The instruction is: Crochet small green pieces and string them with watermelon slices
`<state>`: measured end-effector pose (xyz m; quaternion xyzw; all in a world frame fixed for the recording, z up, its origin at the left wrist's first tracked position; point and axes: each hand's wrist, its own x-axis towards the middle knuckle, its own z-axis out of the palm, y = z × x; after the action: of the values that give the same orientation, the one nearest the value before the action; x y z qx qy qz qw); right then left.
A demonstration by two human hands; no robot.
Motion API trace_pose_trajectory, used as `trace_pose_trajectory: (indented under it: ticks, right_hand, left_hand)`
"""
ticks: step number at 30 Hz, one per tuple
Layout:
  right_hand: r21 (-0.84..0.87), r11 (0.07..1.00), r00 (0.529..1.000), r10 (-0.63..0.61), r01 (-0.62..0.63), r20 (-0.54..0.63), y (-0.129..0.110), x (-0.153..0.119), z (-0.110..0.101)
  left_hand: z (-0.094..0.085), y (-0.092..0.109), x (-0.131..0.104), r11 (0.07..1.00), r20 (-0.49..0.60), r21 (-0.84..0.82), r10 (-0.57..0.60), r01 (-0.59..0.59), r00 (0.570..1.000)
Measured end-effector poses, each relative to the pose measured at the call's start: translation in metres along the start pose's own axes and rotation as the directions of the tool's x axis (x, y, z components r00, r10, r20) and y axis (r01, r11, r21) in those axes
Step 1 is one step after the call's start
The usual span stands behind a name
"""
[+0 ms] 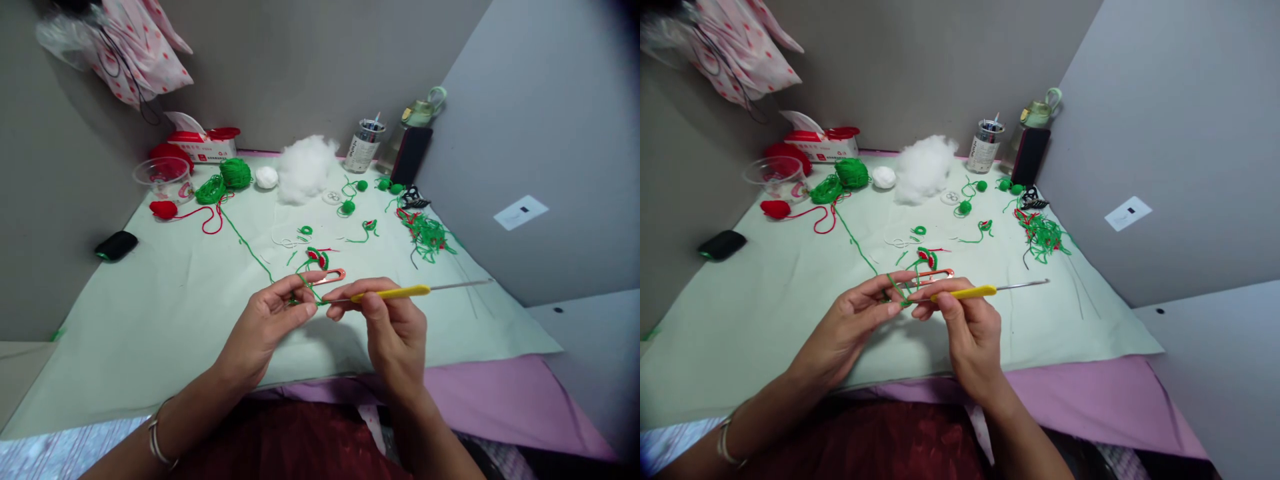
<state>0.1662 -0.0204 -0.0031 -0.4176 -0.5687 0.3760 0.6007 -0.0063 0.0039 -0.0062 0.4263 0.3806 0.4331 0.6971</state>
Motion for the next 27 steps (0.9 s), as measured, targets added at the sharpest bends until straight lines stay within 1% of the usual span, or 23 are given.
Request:
trace_pose_trajectory:
  ticks: [4,6,7,8,10,11,12,13,14,16,17,18,19,20,22,24,27]
  right_hand:
    - [-0.085,0.994,0.998,-0.066,0.067,0.007,-0.002,-0.003,-0.001]
    - [-0.164,0.977,0.990,-0.137,0.138,0.022,0.000,-0.004,-0.002]
    - [-0.223,0.955,0.980,-0.190,0.197,0.050,0.001,-0.006,-0.002]
    - [-0.293,0.917,0.962,-0.255,0.271,0.093,0.003,-0.007,-0.002]
    - [-0.434,0.798,0.908,-0.368,0.419,0.199,0.006,-0.010,-0.001]
    - [-0.488,0.732,0.879,-0.410,0.475,0.242,0.008,-0.011,-0.001]
    - [-0.524,0.684,0.860,-0.438,0.507,0.262,0.009,-0.012,0.000]
    - [-0.537,0.668,0.854,-0.453,0.515,0.255,0.009,-0.012,0.000]
    - [-0.526,0.692,0.865,-0.451,0.494,0.219,0.009,-0.012,0.001]
    - [-0.413,0.823,0.916,-0.394,0.389,0.078,0.007,-0.011,0.002]
    - [-0.314,0.894,0.941,-0.338,0.321,-0.002,0.006,-0.009,0.003]
    - [-0.208,0.944,0.960,-0.273,0.254,-0.067,0.004,-0.007,0.004]
    - [-0.119,0.971,0.970,-0.219,0.207,-0.103,0.002,-0.005,0.006]
    - [-0.061,0.983,0.978,-0.178,0.172,-0.111,0.001,-0.003,0.007]
    - [-0.028,0.989,0.986,-0.148,0.147,-0.073,0.000,0.000,0.009]
    - [-0.040,0.988,0.988,-0.153,0.152,-0.037,0.000,0.002,0.010]
    - [-0.043,0.986,0.986,-0.161,0.159,-0.032,0.000,0.003,0.010]
  left_hand:
    - [0.001,0.000,0.000,0.999,-0.020,0.015,0.036,-0.036,0.999]
    - [0.003,0.000,-0.001,0.998,-0.050,0.019,0.061,-0.060,0.997]
    - [0.004,-0.001,-0.001,0.997,-0.066,0.010,0.072,-0.072,0.995]
    - [0.006,-0.001,-0.001,0.997,-0.077,-0.014,0.076,-0.077,0.994]
    - [0.009,-0.002,-0.002,0.993,-0.069,-0.112,0.040,-0.048,0.997]
    - [0.011,-0.002,-0.002,0.984,-0.042,-0.179,-0.004,-0.004,0.999]
    - [0.011,-0.001,-0.001,0.967,-0.002,-0.248,-0.055,0.053,0.998]
    - [0.011,-0.001,-0.001,0.946,0.045,-0.304,-0.103,0.112,0.994]
    - [0.011,0.001,0.000,0.926,0.084,-0.343,-0.139,0.159,0.987]
    - [0.009,0.003,0.001,0.910,0.113,-0.370,-0.156,0.188,0.981]
    - [0.008,0.004,0.001,0.915,0.101,-0.365,-0.145,0.172,0.984]
    - [0.008,0.004,0.001,0.925,0.081,-0.349,-0.128,0.148,0.988]
    - [0.009,0.004,0.001,0.937,0.064,-0.326,-0.107,0.122,0.992]
    - [0.010,0.004,0.000,0.949,0.056,-0.301,-0.085,0.098,0.995]
    - [0.012,0.003,-0.001,0.966,0.059,-0.252,-0.044,0.058,0.997]
    - [0.012,0.002,-0.002,0.976,0.064,-0.213,-0.022,0.035,0.998]
    - [0.011,0.004,-0.002,0.984,0.059,-0.175,-0.017,0.027,0.998]
